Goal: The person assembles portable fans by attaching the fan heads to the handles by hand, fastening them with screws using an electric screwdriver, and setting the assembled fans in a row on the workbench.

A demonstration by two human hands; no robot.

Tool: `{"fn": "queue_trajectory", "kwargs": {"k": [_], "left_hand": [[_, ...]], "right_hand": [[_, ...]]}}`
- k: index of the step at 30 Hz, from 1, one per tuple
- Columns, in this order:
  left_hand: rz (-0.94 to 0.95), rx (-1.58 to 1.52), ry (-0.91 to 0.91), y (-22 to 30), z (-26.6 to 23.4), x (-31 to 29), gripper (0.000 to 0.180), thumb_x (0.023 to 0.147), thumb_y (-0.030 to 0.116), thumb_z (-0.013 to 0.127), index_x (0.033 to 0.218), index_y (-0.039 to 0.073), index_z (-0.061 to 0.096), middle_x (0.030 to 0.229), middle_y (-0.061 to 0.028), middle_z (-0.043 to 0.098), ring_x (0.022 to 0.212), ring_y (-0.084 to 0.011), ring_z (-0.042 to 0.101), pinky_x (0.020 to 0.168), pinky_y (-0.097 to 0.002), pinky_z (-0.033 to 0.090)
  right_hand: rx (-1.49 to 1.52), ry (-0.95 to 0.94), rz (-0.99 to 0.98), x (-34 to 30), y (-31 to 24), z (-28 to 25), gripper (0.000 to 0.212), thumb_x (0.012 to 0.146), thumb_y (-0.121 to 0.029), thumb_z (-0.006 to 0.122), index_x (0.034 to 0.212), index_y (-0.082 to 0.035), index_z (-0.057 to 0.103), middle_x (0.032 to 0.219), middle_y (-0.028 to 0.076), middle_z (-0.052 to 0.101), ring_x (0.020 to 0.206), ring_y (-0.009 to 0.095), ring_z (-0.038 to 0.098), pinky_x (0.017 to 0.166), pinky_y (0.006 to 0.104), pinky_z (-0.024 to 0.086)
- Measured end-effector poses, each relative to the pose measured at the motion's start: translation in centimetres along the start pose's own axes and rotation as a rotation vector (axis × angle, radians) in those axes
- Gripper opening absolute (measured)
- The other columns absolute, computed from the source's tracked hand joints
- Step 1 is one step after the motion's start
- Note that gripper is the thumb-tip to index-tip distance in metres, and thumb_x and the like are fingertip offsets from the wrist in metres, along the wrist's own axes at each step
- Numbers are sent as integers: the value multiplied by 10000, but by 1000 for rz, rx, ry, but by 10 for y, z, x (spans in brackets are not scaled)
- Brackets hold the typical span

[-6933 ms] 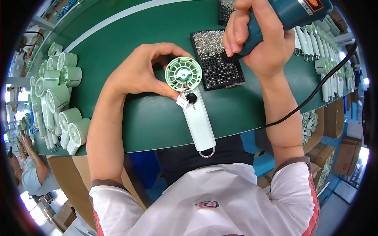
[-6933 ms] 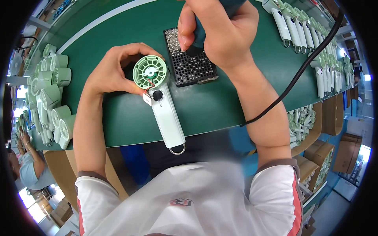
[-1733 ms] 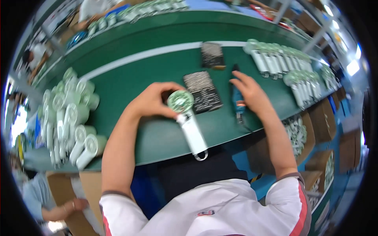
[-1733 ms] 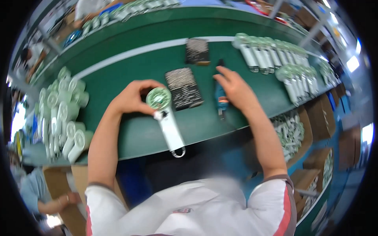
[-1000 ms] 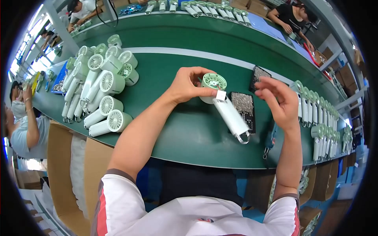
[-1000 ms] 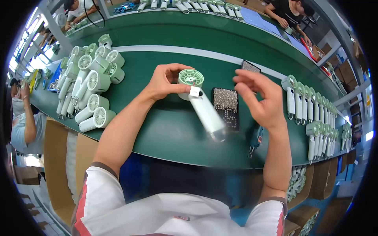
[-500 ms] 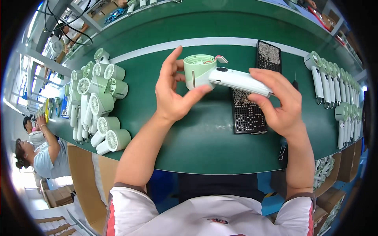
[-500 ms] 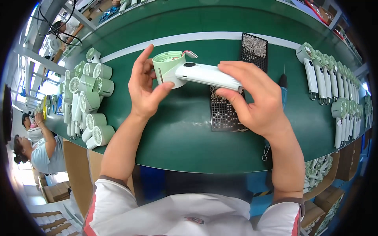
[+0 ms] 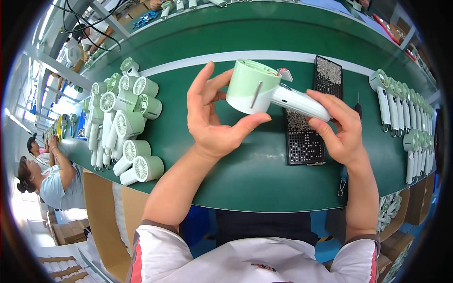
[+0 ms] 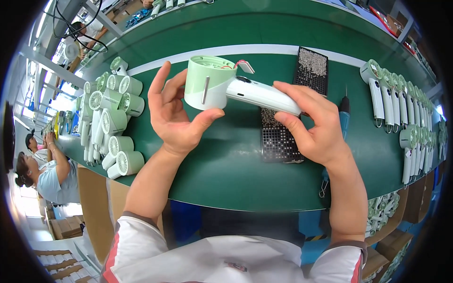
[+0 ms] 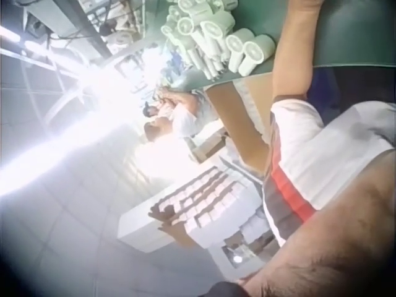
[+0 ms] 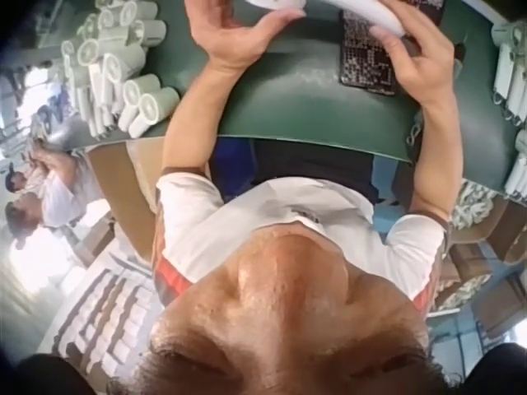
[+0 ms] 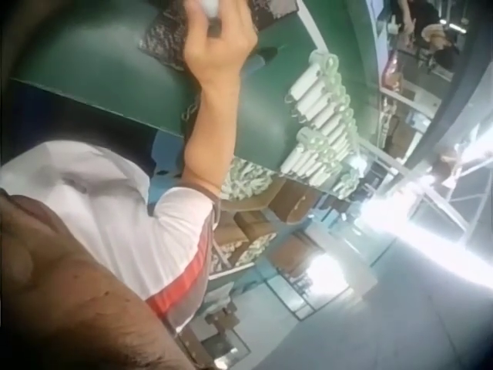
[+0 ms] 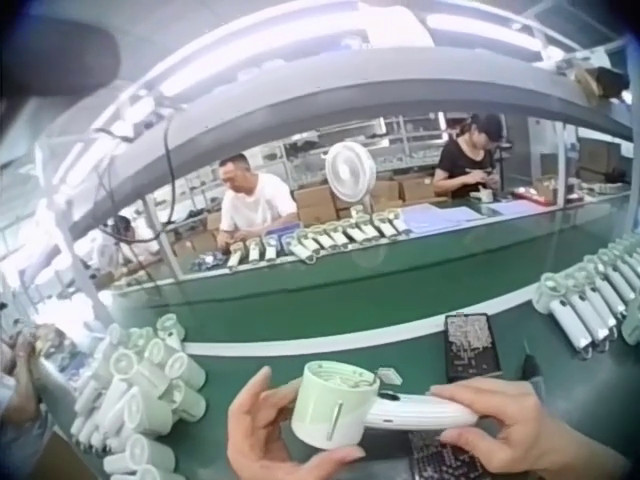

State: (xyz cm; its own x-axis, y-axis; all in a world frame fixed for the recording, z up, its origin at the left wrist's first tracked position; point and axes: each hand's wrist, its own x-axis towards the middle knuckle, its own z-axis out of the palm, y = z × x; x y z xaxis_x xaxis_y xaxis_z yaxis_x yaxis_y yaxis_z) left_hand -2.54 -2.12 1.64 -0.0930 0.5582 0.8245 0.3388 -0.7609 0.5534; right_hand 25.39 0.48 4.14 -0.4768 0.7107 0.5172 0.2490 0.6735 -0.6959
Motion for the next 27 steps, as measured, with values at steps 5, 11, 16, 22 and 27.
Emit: {"fn": "queue_trajectory", "kwargs": {"k": [5, 11, 16, 22, 27], "left_hand": [[24, 49, -82, 10, -4, 1, 1090, 742, 172, 957, 1553, -54, 265, 1353, -235, 619, 1159, -280, 659, 976, -373, 538], [62, 62, -70, 4, -3, 2, 1004, 794, 175, 906, 1541, -95, 292, 1300, -265, 660, 1111, -275, 687, 883, -338, 535], [-31, -64, -116, 4, -1, 0, 892, 887, 117, 790, 1562, -126, 261, 1322, -267, 635, 1157, -289, 662, 972, -380, 520], [-355, -299, -110, 11, 3, -7, 707, 977, 113, 681, 1541, -134, 332, 1345, -205, 624, 1241, -251, 604, 1062, -368, 467], [-491, -344, -129, 6, 0, -8, 562, 1018, 112, 629, 1488, -120, 429, 1329, -158, 637, 1224, -209, 603, 1076, -339, 447]], "right_hand": [[-5, 53, -45, 4, 0, 4, 446, 857, -14, 758, 1288, 51, 664, 1122, 207, 711, 947, 284, 700, 832, 341, 553], [-234, 131, -304, 8, -11, -1, 438, 827, -17, 779, 1243, 76, 675, 1089, 222, 717, 949, 321, 708, 831, 357, 568], [-326, 179, -442, 5, -25, 0, 428, 802, -35, 812, 1187, 88, 671, 1051, 248, 731, 926, 363, 734, 816, 386, 589], [-421, 164, -477, -6, -43, 10, 521, 739, -39, 892, 1212, 0, 676, 1080, 253, 720, 854, 334, 728, 684, 372, 583], [-535, 114, -537, -14, -45, 19, 522, 716, -27, 901, 1199, -20, 703, 1162, 249, 682, 766, 282, 677, 620, 338, 554]]}}
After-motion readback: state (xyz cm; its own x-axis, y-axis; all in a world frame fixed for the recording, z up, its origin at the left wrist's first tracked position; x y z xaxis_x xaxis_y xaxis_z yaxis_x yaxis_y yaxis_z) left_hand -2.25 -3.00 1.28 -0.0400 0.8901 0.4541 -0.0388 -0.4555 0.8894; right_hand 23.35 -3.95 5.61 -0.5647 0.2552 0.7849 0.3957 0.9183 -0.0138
